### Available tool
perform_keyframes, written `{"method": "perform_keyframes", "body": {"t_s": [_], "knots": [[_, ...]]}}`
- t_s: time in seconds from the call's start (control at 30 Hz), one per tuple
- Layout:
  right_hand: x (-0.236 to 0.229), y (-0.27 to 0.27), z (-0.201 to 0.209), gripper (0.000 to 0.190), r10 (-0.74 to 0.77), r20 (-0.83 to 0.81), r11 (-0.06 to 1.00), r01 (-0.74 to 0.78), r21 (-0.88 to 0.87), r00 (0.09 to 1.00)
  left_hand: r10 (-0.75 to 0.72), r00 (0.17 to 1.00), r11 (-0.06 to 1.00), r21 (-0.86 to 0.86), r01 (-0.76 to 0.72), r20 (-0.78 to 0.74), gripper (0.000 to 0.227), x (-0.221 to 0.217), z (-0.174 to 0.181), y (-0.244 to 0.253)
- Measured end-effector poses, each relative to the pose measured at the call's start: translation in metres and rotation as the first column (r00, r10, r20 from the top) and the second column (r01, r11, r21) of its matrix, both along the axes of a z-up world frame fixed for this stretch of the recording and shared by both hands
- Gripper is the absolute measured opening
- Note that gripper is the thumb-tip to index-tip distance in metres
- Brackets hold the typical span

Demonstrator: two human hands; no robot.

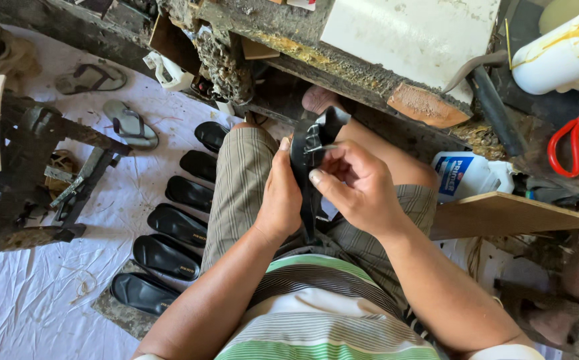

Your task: The person inspects a black slipper, peels back the upper layer to reveal the sole, and uses a hammer to tap the sole repeatedly. The person handles the slipper with both hands, turning it over to check the edges and sole surface.

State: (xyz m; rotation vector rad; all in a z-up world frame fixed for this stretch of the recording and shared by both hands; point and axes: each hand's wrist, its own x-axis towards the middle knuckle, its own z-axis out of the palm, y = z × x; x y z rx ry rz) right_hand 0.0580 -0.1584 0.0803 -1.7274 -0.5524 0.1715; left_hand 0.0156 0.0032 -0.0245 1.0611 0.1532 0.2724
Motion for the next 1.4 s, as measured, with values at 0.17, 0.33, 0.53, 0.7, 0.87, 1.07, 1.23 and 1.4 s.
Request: {"method": "perform_keyframes", "body": {"t_s": [0.17,0.33,0.53,0.7,0.87,1.07,1.23,1.4], "knots": [[0.003,-0.008,-0.001,0.019,0.007,0.249,0.999,0.001,-0.033,0.969,0.002,1.0,1.0,-0.015,-0.002,-0.003,0.064,-0.002,0.005,-0.004],[-0.002,-0.002,-0.014,0.016,0.007,0.141,0.993,0.01,-0.117,0.99,0.022,0.997,0.975,0.218,-0.039,0.08,0.062,-0.012,0.039,-0.008],[-0.013,0.005,0.016,0.013,0.038,-0.074,0.993,-0.046,-0.112,0.997,-0.001,1.0,0.979,0.203,-0.006,0.031,0.06,-0.019,0.01,-0.007],[-0.007,-0.012,-0.018,0.037,0.032,-0.101,0.999,-0.036,-0.038,0.994,-0.072,0.968,0.869,-0.492,-0.057,-0.24,0.048,-0.001,0.014,-0.009],[-0.03,-0.006,-0.008,0.033,0.107,0.091,0.984,-0.092,-0.155,0.99,-0.156,0.866,0.639,-0.717,-0.279,-0.476,0.035,-0.014,0.038,-0.012],[-0.038,-0.022,-0.016,0.016,0.341,0.224,0.925,-0.283,-0.254,0.913,-0.389,0.698,0.755,-0.642,-0.133,-0.601,0.086,-0.064,0.035,-0.01],[-0.042,-0.019,-0.01,0.021,0.441,0.325,0.889,-0.356,-0.289,0.836,-0.523,0.635,0.727,-0.687,-0.015,-0.568,0.096,-0.079,0.035,0.012],[-0.041,-0.022,-0.04,0.011,0.364,0.502,0.906,-0.173,-0.388,0.784,-0.456,0.764,0.666,-0.744,-0.047,-0.456,0.066,-0.055,0.029,-0.001]]}}
